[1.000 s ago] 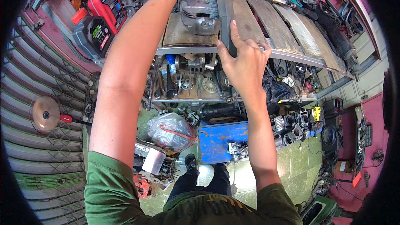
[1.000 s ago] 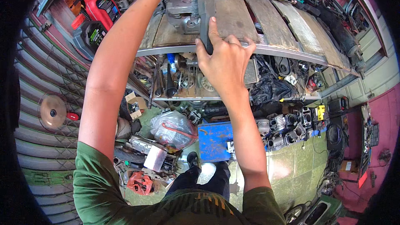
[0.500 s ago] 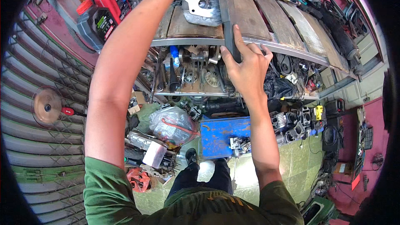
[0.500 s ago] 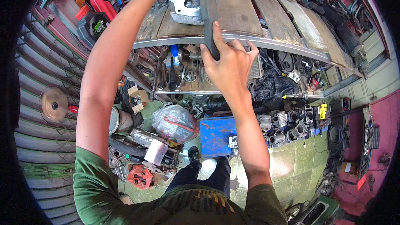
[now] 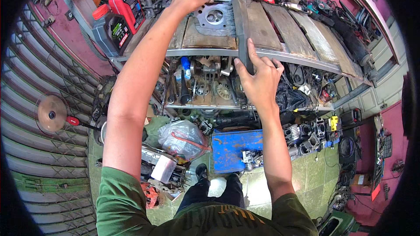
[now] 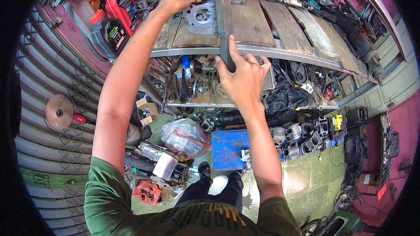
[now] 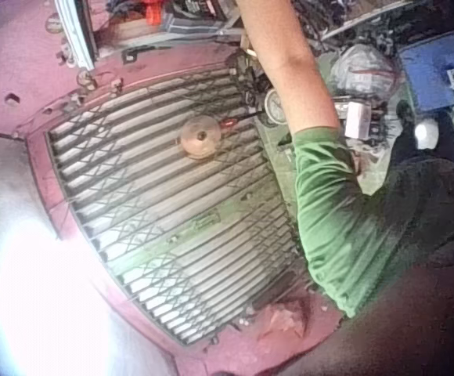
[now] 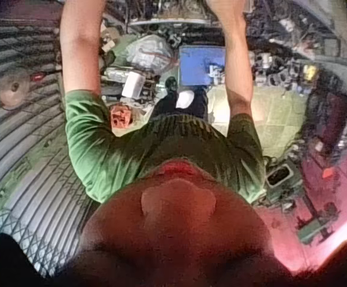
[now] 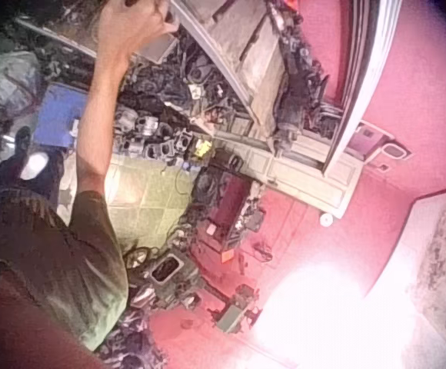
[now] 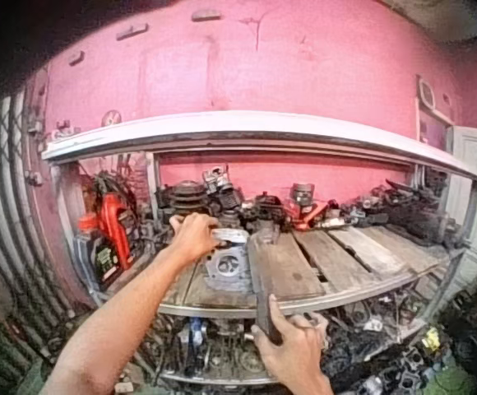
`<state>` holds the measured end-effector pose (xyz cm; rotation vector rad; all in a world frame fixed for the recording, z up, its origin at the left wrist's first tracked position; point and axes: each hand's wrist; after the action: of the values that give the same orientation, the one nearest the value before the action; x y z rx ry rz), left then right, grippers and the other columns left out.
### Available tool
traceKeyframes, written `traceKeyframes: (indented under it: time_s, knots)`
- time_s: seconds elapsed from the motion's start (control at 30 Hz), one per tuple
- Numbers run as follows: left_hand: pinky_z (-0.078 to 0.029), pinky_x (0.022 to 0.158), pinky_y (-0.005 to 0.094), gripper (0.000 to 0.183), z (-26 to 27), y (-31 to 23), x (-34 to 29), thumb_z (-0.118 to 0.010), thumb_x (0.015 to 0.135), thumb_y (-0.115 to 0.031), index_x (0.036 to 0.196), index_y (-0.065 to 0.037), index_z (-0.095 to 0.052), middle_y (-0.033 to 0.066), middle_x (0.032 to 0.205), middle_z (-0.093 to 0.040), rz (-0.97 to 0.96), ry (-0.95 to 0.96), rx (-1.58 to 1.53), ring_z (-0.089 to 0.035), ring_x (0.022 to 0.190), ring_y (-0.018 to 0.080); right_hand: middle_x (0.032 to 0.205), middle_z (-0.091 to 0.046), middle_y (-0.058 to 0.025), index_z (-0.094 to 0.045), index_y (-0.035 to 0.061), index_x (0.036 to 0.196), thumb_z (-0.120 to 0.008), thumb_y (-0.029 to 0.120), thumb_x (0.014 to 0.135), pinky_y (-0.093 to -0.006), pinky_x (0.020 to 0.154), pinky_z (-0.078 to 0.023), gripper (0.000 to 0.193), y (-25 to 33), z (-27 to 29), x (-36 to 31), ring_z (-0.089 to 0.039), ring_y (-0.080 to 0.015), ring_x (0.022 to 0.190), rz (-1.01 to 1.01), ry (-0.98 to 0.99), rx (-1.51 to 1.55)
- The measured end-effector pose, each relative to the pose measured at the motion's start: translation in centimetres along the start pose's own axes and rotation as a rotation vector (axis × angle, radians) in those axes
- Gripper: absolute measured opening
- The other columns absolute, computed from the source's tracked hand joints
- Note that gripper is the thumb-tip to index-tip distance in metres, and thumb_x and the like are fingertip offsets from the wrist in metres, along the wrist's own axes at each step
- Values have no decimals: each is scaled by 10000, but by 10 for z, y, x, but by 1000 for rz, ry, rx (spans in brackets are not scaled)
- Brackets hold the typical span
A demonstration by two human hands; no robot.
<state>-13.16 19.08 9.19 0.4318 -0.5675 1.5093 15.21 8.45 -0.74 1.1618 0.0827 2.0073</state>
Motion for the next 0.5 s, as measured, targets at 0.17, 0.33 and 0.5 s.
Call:
traceKeyframes:
  time_s: [0.17,0.33,0.5]
  knots:
    - [-339,941,582,471,-16,7,-6,-840,774,-522,1158,-255,-787,72,999,-792,221,-10,-74,-708,1065,307,696,-666,-121,-669,122,1388,-765,363,872,-483,1024,-350,577,-3,-7,-7,-653,-264,764,31,-27,-20]
    - [-492,866,510,475,-30,14,-11,-822,816,-506,1101,-130,-769,130,1009,-781,294,-33,-235,-724,1030,348,690,-655,-119,-665,119,1392,-769,373,873,-473,1004,-360,587,2,-6,-9,-641,-270,747,21,1,-28]
    - [-499,864,514,453,-35,7,-24,-823,828,-450,1060,-71,-736,151,1002,-771,357,-153,-264,-721,998,362,748,-682,-122,-637,127,1425,-778,338,873,-462,1032,-359,608,10,3,-1,-655,-271,786,14,-26,-33]
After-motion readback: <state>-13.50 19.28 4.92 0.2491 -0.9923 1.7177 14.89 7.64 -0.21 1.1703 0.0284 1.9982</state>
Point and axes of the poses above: each hand's wrist, its own x-axis towards the middle knuckle, its own z-axis out of the back of the hand, y = z × x
